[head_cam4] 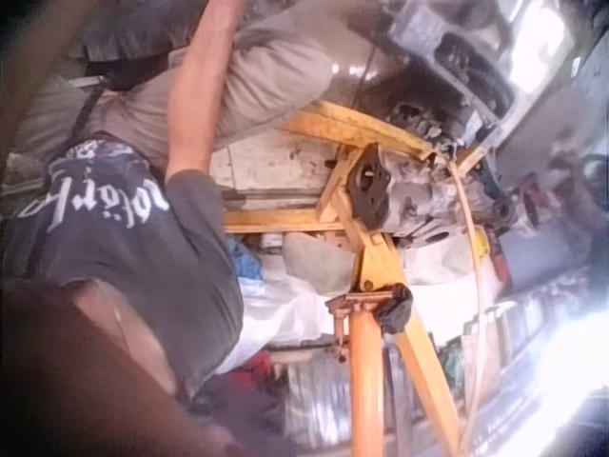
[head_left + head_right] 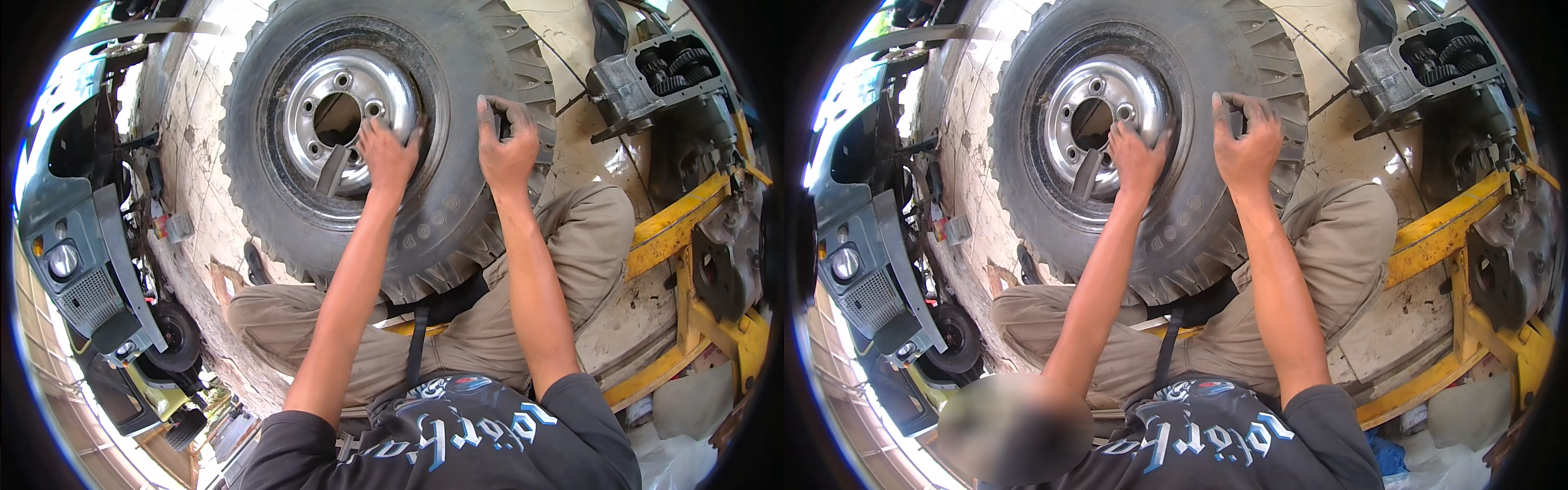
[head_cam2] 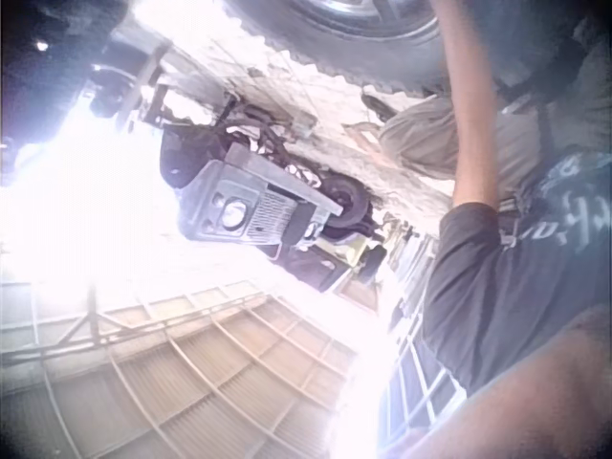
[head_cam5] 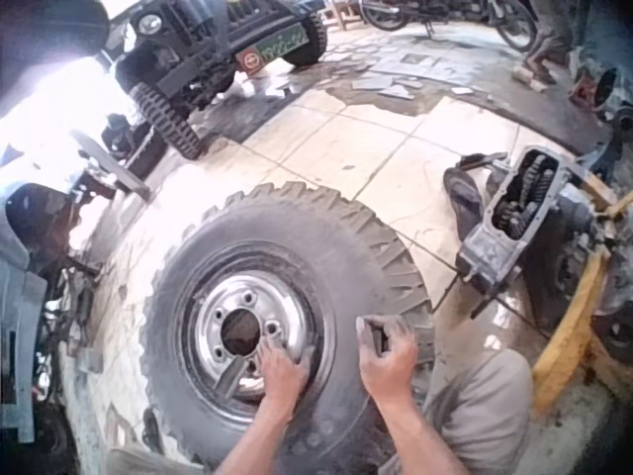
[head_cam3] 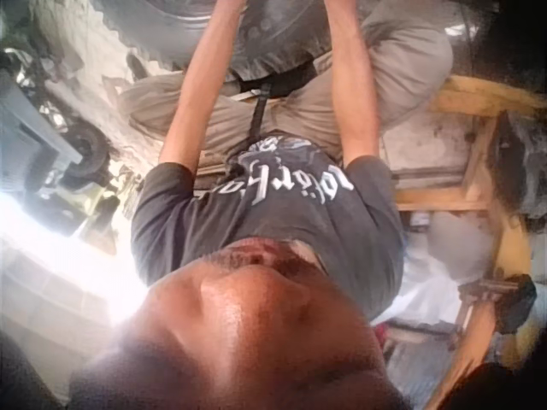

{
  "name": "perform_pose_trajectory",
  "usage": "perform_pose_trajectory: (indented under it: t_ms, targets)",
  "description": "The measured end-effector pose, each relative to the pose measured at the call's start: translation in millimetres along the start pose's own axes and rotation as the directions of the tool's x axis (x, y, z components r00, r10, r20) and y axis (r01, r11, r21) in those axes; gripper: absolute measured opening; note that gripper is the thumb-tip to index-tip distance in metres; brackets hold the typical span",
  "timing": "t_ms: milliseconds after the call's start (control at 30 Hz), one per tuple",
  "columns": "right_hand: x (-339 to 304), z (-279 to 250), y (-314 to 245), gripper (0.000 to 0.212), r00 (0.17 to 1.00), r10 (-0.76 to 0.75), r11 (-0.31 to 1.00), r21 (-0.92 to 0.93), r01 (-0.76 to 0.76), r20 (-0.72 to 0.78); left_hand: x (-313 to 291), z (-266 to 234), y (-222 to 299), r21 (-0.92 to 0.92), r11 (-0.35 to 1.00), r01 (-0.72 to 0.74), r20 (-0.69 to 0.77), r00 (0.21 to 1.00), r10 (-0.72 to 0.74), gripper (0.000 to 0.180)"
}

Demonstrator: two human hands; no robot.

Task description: The person sits on the floor and scrubs the rim of a large off-road tire with a small abrasive block. They systematically rub the metal surface of the wheel, moving around the circumference to clean the area.

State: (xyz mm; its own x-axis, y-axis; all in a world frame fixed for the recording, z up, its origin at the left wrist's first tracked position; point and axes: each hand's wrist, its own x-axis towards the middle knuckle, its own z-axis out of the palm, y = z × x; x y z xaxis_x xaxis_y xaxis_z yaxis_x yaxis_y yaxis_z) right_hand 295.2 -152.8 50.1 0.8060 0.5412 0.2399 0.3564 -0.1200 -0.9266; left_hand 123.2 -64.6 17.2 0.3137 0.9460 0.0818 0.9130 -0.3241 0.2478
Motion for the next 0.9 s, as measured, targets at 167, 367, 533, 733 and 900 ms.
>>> perform_pose_trajectory:
  t_ms: [167, 367, 533, 733, 900]
  targets:
    - [-3.6, -8.3, -5.5, 0.021, 0.996, 0.076, 0.994, 0.079, -0.079, 0.037, -10.1, 0.2, -3.9, 0.028, 1.0, -0.014, -0.001, 1.0, 0.014, 0.071]
    - [-1.5, -6.9, -8.1, 0.026, 0.995, 0.096, 0.991, 0.096, -0.098, 0.035, -21.4, -11.3, -12.0, 0.03, 1.0, -0.004, 0.06, 0.998, 0.003, 0.067]
    - [-1.4, -9.1, -5.2, 0.026, 0.996, 0.078, 0.994, 0.072, -0.08, 0.032, -10.9, 0.9, 0.4, 0.04, 0.999, -0.003, 0.0, 1.0, 0.003, 0.073]
    - [-5.6, -9.6, -7.1, 0.027, 0.994, 0.095, 0.993, 0.071, -0.099, 0.062, -6.7, -2.0, 2.9, 0.027, 0.999, -0.021, -0.007, 1.0, 0.021, 0.068]
    - [-1.6, -10.6, -3.5, 0.026, 0.993, 0.109, 0.992, 0.055, -0.111, 0.039, -30.3, -19.9, -7.4, 0.043, 0.999, -0.01, 0.108, 0.994, 0.006, 0.066]
